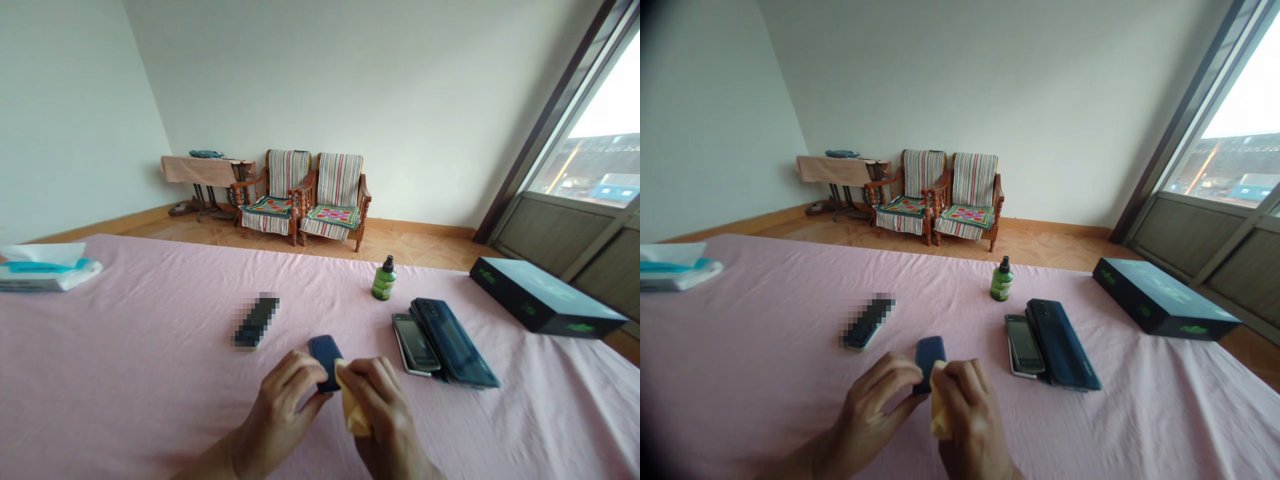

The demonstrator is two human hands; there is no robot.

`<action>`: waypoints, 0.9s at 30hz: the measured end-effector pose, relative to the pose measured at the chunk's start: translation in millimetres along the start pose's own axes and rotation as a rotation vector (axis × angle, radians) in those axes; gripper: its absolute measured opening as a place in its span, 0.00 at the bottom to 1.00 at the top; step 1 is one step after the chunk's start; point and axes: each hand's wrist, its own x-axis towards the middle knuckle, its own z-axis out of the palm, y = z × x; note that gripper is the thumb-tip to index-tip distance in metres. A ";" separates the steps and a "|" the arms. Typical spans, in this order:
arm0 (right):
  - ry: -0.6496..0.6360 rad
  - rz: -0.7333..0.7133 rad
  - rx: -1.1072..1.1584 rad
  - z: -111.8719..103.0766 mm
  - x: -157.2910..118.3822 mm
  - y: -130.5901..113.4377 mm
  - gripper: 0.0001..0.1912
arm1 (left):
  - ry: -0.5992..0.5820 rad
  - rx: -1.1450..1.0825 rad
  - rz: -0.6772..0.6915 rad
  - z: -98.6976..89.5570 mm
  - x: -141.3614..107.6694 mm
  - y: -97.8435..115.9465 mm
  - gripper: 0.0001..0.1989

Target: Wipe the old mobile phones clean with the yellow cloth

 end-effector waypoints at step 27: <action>-0.296 0.148 0.028 13.5 -1.3 5.6 0.13 | -0.353 0.084 -0.271 7.4 -8.5 -33.8 0.60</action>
